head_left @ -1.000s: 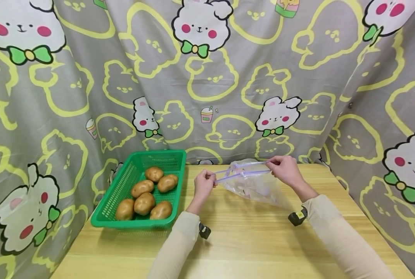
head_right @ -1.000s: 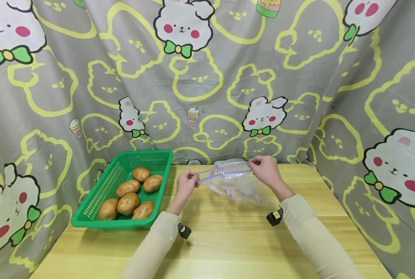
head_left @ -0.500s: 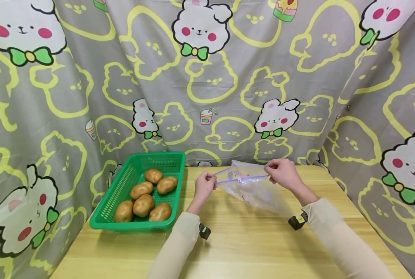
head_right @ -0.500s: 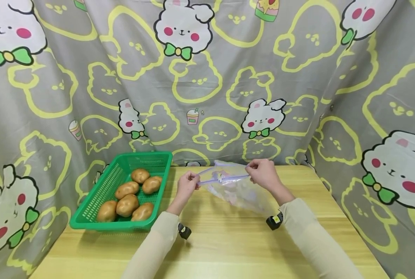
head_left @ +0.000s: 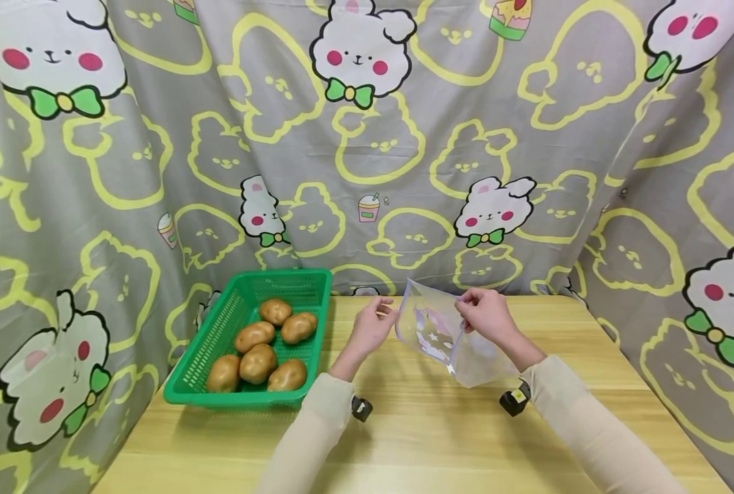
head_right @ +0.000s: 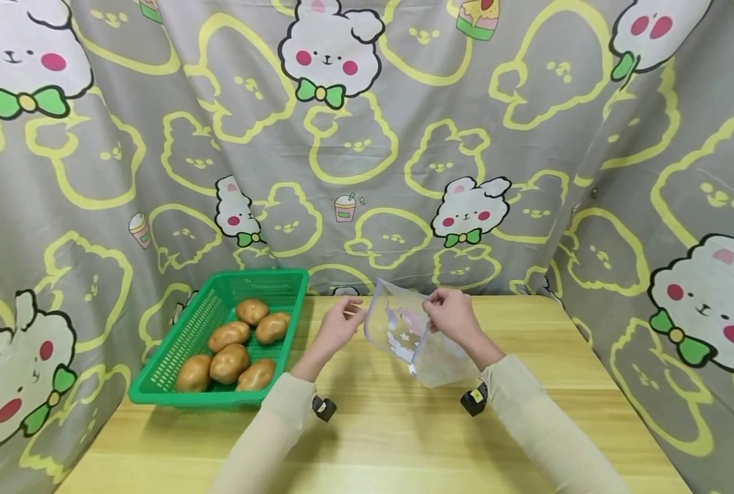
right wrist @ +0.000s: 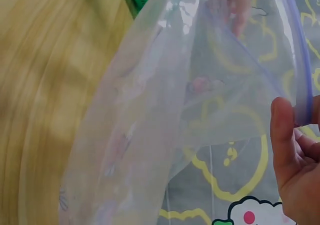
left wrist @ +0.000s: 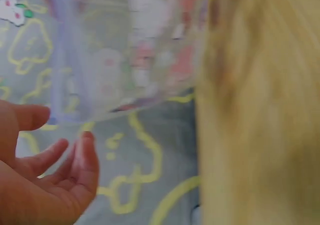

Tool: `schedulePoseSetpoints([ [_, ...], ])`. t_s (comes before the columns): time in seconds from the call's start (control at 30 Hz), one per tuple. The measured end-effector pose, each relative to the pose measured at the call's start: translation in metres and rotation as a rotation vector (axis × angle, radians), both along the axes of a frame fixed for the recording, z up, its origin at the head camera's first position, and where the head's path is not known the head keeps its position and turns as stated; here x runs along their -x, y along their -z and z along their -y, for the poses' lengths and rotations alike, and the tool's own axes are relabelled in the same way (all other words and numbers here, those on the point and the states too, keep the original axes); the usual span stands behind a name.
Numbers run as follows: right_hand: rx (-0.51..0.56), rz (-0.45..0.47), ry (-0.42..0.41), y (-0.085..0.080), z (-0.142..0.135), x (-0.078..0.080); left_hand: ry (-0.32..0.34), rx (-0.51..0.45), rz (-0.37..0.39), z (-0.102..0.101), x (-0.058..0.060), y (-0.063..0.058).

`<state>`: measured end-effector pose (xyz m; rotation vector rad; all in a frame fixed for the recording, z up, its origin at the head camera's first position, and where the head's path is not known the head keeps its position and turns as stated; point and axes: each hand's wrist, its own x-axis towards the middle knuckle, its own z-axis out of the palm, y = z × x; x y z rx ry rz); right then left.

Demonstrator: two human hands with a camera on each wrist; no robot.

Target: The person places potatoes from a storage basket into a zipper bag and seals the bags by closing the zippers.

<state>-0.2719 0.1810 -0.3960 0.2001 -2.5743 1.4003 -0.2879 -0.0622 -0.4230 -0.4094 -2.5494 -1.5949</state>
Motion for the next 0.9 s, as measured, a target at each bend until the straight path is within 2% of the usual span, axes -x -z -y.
schedulePoseSetpoints([
  [0.17,0.013,0.014,-0.008,0.004,0.001,0.001,0.079,0.125,-0.005,0.020,-0.018,-0.040],
  [0.27,0.008,0.020,-0.016,0.004,0.002,0.002,0.106,0.163,-0.045,0.038,-0.023,-0.065],
  [0.33,0.004,0.021,-0.021,0.005,0.003,0.002,0.104,0.180,-0.061,0.052,-0.023,-0.079],
  [0.43,-0.005,0.024,-0.032,0.006,0.004,0.003,0.091,0.204,-0.058,0.077,-0.014,-0.091],
  [0.53,-0.005,0.033,-0.038,0.007,0.005,0.003,0.094,0.253,-0.028,0.103,0.000,-0.095],
  [0.63,-0.001,0.042,-0.049,0.008,0.006,0.003,0.129,0.295,0.014,0.127,0.015,-0.091],
  [0.77,0.007,0.044,-0.060,0.010,0.007,0.003,0.197,0.319,0.055,0.155,0.031,-0.080],
  [0.9,0.004,0.039,-0.066,0.011,0.008,0.004,0.239,0.365,0.085,0.173,0.042,-0.067],
])
